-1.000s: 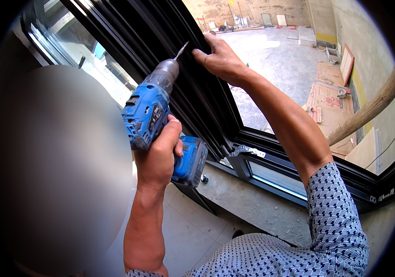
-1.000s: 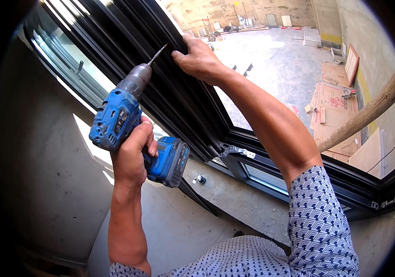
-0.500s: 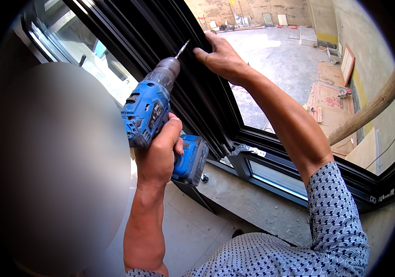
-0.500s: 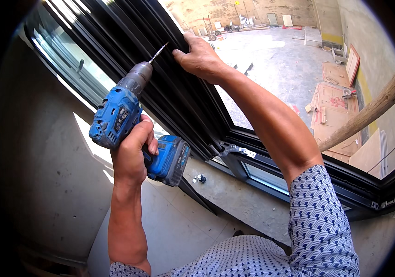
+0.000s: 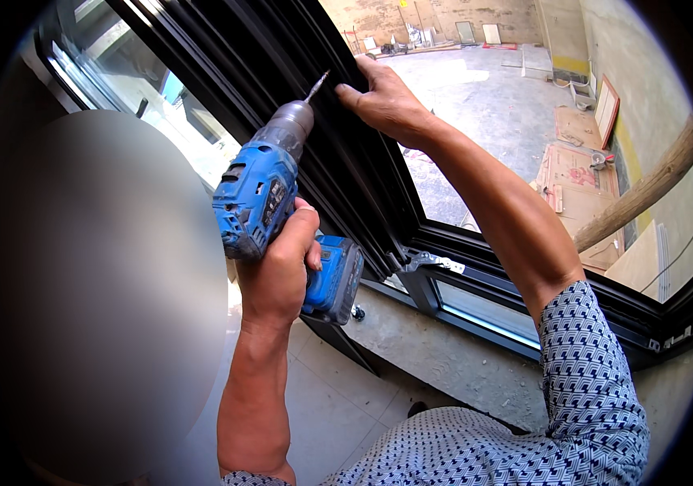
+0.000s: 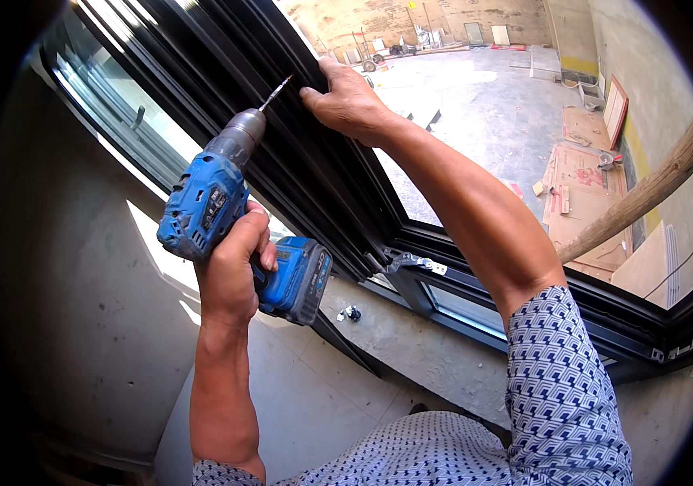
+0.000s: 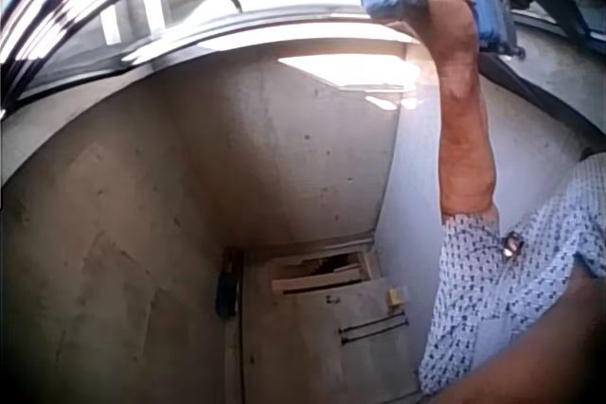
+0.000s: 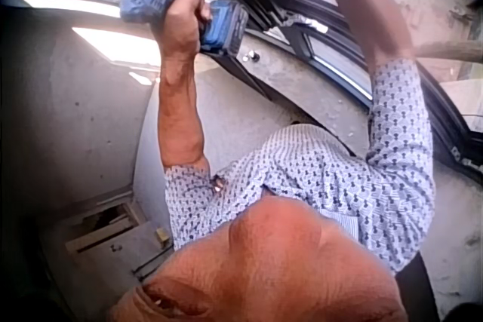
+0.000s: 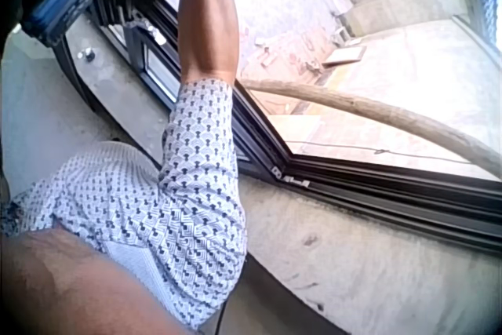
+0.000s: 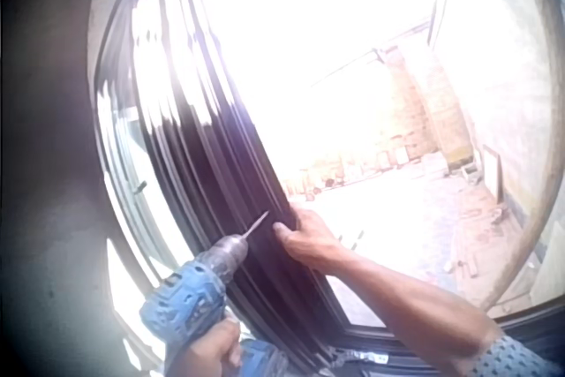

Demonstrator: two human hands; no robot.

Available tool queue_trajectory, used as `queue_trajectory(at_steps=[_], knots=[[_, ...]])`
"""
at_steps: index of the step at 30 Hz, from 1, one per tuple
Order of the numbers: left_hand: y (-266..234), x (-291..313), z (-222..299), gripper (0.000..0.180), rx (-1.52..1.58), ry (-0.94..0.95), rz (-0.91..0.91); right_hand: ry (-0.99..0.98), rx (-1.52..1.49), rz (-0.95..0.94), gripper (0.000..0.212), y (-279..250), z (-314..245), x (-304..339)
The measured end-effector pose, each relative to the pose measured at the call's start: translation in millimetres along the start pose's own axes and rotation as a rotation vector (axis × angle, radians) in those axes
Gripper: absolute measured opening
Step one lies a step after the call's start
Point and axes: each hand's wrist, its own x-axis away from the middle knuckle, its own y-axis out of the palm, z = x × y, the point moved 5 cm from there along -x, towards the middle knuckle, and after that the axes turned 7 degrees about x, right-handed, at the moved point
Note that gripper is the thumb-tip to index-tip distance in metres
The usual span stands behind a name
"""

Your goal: The person uses a power drill to drive screws into the metal track of a window frame, handling screws by hand to place them in the track before securing them with the tool.

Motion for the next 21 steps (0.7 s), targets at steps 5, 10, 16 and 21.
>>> queue_trajectory(at_steps=[5,10,16,21], knots=[[-3,-3,-3,0.003,0.019,-0.022,-0.018,-0.039,-0.064,-0.055,0.067,0,0,-2],[-4,-2,-6,0.004,0.035,-0.018,-0.032,-0.048,0.027,0.149,0.044,0,-1,2],[-3,-1,-5,0.005,0.041,-0.017,-0.018,-0.041,-0.044,0.109,0.043,1,-2,1],[-3,-3,-8,0.004,0.051,-0.025,-0.02,-0.057,-0.074,0.022,0.04,5,7,-6]])
